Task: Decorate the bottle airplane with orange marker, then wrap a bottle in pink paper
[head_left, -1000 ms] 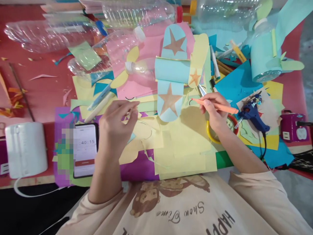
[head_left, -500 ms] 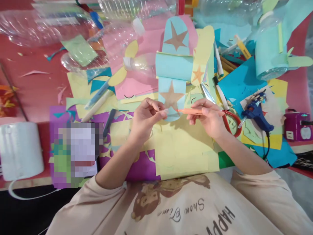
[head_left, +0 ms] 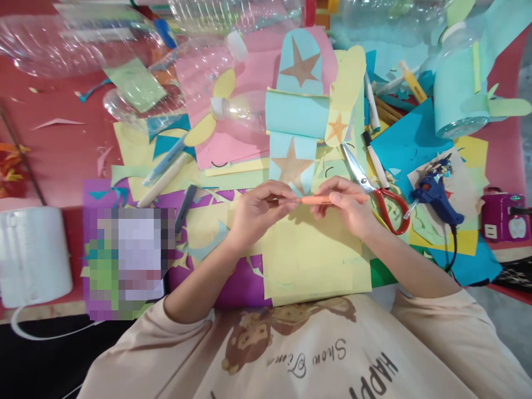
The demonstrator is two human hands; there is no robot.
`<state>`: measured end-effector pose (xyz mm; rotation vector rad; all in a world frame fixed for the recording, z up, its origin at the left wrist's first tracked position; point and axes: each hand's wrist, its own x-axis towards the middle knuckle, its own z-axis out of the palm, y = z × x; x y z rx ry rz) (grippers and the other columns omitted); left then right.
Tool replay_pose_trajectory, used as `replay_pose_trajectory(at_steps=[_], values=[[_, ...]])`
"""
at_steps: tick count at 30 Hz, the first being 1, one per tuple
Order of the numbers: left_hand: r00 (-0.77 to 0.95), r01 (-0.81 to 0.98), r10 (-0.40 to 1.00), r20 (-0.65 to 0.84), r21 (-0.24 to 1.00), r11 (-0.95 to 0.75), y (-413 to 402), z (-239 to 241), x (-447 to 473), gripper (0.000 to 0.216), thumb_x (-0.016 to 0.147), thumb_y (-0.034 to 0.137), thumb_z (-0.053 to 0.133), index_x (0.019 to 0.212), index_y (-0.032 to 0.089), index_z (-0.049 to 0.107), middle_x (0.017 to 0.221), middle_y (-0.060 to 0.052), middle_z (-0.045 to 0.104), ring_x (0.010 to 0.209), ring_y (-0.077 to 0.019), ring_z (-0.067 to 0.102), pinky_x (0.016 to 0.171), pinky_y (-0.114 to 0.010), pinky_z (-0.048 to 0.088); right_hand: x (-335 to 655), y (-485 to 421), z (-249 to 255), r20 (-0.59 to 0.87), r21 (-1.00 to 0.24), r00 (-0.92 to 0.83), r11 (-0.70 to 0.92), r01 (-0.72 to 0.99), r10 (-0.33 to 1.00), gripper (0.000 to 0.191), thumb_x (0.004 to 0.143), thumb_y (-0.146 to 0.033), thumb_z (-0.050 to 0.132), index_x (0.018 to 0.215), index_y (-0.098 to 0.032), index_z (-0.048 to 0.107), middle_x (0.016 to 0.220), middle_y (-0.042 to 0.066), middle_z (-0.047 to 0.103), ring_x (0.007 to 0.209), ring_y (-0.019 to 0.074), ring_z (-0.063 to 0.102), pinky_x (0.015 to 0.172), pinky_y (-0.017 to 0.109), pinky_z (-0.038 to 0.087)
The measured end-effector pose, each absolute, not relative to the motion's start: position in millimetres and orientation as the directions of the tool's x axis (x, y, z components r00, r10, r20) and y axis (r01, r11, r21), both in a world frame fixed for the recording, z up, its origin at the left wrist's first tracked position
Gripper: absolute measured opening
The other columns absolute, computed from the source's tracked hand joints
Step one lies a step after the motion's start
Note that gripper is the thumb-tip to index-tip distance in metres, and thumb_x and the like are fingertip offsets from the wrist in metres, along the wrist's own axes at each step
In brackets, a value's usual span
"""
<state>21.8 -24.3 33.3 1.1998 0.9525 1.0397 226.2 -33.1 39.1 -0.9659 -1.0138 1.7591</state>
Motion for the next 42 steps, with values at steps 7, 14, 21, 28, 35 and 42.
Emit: replay_pose_trajectory(at_steps=[7,14,21,28,35,42], values=[[0.382,-0.077,0.924,0.021,0.997,0.009,-28.4,33.6,20.9,0.023,0.091,0.04,0.059,0.091,0.017,0.063,0.076,0.0,0.061,0.058,-0.0063,0.058,0.054,-0.017,0.05,225.0,-34.3,39.1,-0.174,-0.884,-0.49,-0.355,-0.303,0.854,0.018,0.085,-0.032,0.069,0.097,-0.018,0.066,0.086,0.002,0.076,0.073,0.0126,0.073,0.066,0.024,0.058],[0.383,0.024,0.918,0.106,0.992,-0.124,-37.9,30.2,23.0,0.022,0.085,0.038,0.068,0.092,0.018,0.06,0.078,-0.001,0.063,0.067,-0.0092,0.064,0.055,-0.016,0.051,221.0,-35.3,39.5,-0.161,-0.834,-0.566,-0.418,-0.36,0.808,0.018,0.085,-0.031,0.07,0.093,-0.018,0.061,0.085,0.001,0.074,0.065,0.0091,0.069,0.059,0.022,0.059],[0.34,-0.007,0.887,0.312,0.944,-0.329,-40.3,21.9,26.8,0.009,0.089,0.025,0.063,0.093,0.02,0.057,0.073,0.002,0.061,0.064,-0.0072,0.061,0.058,-0.015,0.051,215.0,-37.1,41.5,-0.163,-0.79,-0.555,-0.445,-0.422,0.816,0.018,0.086,-0.03,0.068,0.08,-0.018,0.057,0.077,-0.001,0.073,0.062,0.0082,0.068,0.056,0.021,0.058],[0.328,-0.018,0.883,0.334,0.937,-0.348,-39.3,22.5,29.4,0.009,0.09,0.026,0.061,0.089,0.021,0.054,0.069,0.003,0.058,0.064,-0.0081,0.06,0.059,-0.018,0.049,214.7,-37.3,40.4,-0.22,-0.773,-0.568,-0.497,-0.394,0.793,0.023,0.083,-0.035,0.071,0.081,-0.018,0.057,0.072,-0.003,0.073,0.058,0.0083,0.068,0.059,0.022,0.057],[0.292,0.043,0.885,0.361,0.92,-0.39,-41.1,23.2,31.9,0.011,0.092,0.027,0.059,0.086,0.021,0.051,0.066,0.004,0.06,0.058,-0.0081,0.059,0.056,-0.02,0.047,209.5,-39.9,37.7,-0.267,-0.72,-0.562,-0.55,-0.424,0.783,0.026,0.081,-0.037,0.074,0.077,-0.019,0.056,0.07,-0.004,0.072,0.056,0.0086,0.066,0.057,0.023,0.055],[0.271,0.106,0.914,0.302,0.935,-0.34,-38.3,41.1,15.5,0.01,0.09,0.031,0.06,0.09,0.021,0.062,0.079,-0.002,0.067,0.073,-0.0139,0.066,0.065,-0.028,0.053,213.7,-36.9,38.1,-0.189,-0.816,-0.615,-0.471,-0.335,0.766,0.04,0.074,-0.038,0.079,0.104,-0.021,0.06,0.082,-0.002,0.069,0.061,0.008,0.063,0.06,0.023,0.055]])
